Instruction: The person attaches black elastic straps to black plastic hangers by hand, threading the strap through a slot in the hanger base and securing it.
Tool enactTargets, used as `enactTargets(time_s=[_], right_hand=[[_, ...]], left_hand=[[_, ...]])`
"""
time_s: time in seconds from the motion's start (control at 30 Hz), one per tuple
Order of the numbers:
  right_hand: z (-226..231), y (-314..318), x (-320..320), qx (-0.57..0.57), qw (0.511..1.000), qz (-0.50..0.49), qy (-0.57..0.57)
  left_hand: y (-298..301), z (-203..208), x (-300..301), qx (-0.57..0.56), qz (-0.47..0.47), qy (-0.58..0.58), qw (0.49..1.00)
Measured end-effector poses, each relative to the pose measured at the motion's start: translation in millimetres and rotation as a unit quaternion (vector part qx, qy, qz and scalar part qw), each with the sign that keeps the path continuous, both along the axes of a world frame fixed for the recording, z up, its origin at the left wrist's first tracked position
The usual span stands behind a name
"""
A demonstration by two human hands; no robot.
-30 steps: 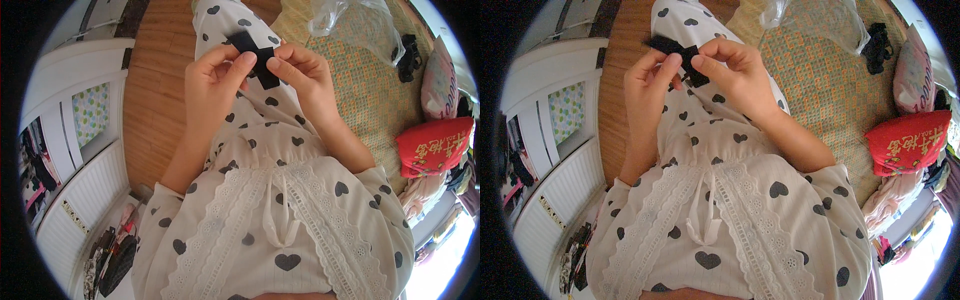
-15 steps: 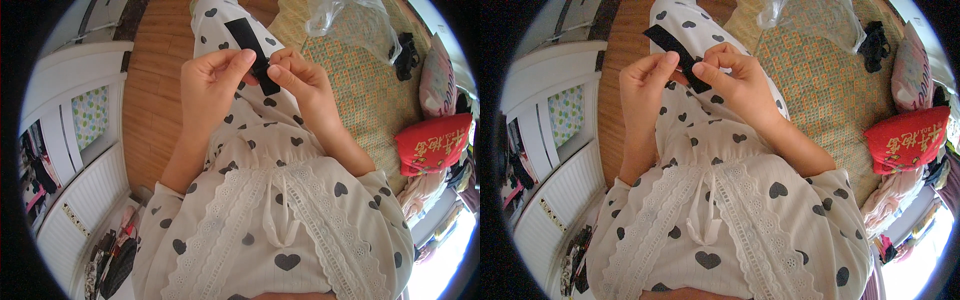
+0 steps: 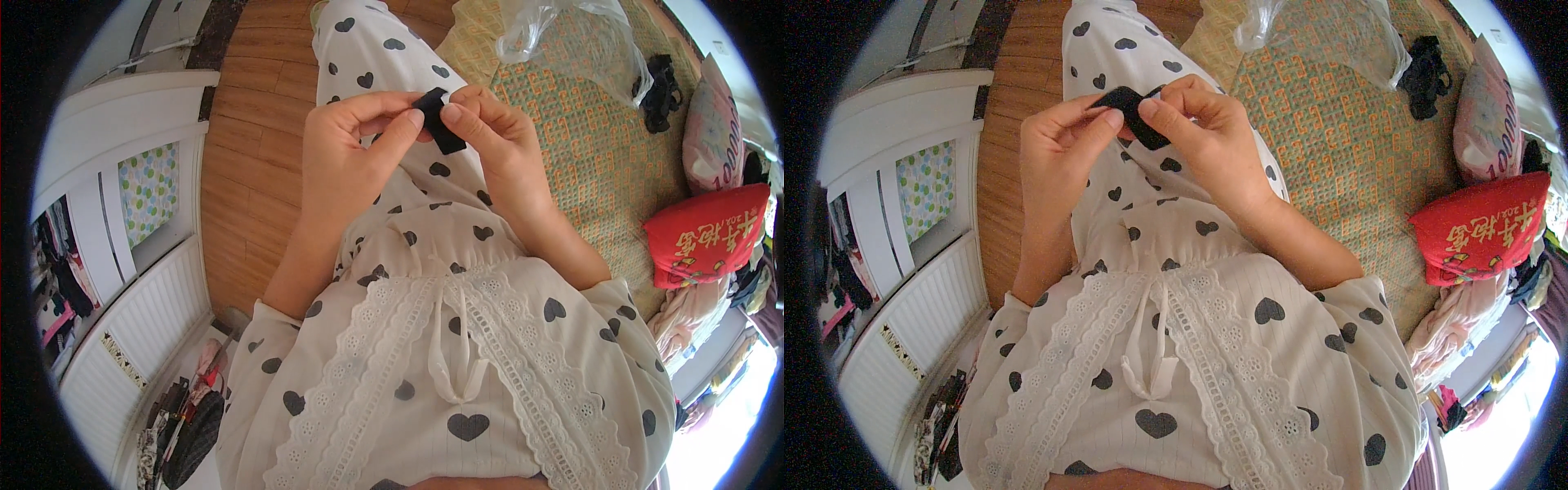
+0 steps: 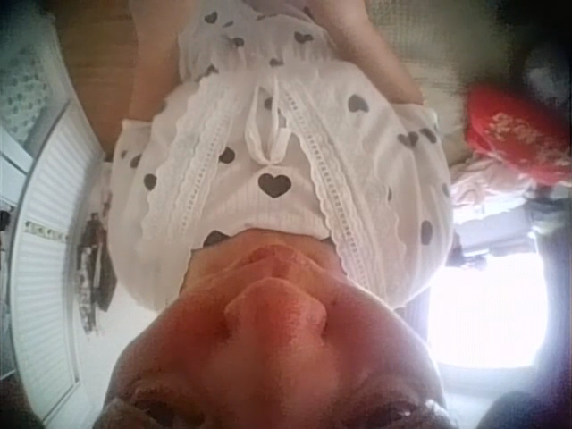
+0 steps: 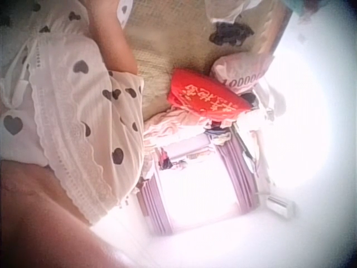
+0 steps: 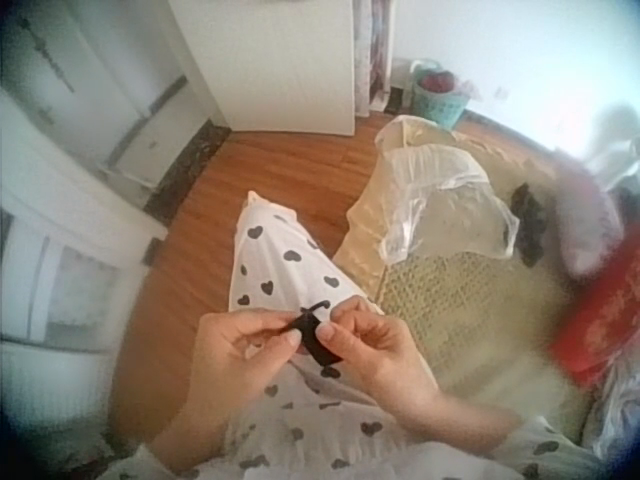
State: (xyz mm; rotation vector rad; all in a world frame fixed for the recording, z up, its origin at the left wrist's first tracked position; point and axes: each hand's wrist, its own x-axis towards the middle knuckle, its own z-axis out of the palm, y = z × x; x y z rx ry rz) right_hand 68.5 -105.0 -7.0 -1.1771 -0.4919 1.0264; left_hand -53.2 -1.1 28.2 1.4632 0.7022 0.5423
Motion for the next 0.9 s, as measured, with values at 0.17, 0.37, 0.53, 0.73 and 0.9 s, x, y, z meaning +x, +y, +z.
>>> enactTargets(time_s=[0.17, 0.37, 0.53, 0.73, 0.9], right_hand=[[-0.2, -2.1, 1.5, -0.002, 0.999, 0.004, -0.032], [0.6, -1.1, 3.5, 0.005, 0.997, -0.003, -0.081], [-1.0, -1.4, 4.6, 0.020, 0.982, -0.020, -0.188], [-0.8, -3.7, 1.6, 0.021, 0.973, -0.038, -0.228], [0.2, -4.5, -1.4, 0.040, 0.966, -0.064, -0.248]], left_hand=[[2.1, -1.9, -1.3, 0.027, -0.020, 0.020, 0.999], [1.8, 0.7, -0.7, 0.011, -0.021, 0.040, 0.999], [2.6, 1.4, -0.5, 0.060, -0.012, 0.044, 0.997], [2.1, 4.7, -1.9, 0.056, -0.021, 0.043, 0.997], [-0.7, 8.7, -0.7, 0.074, -0.016, 0.041, 0.996]])
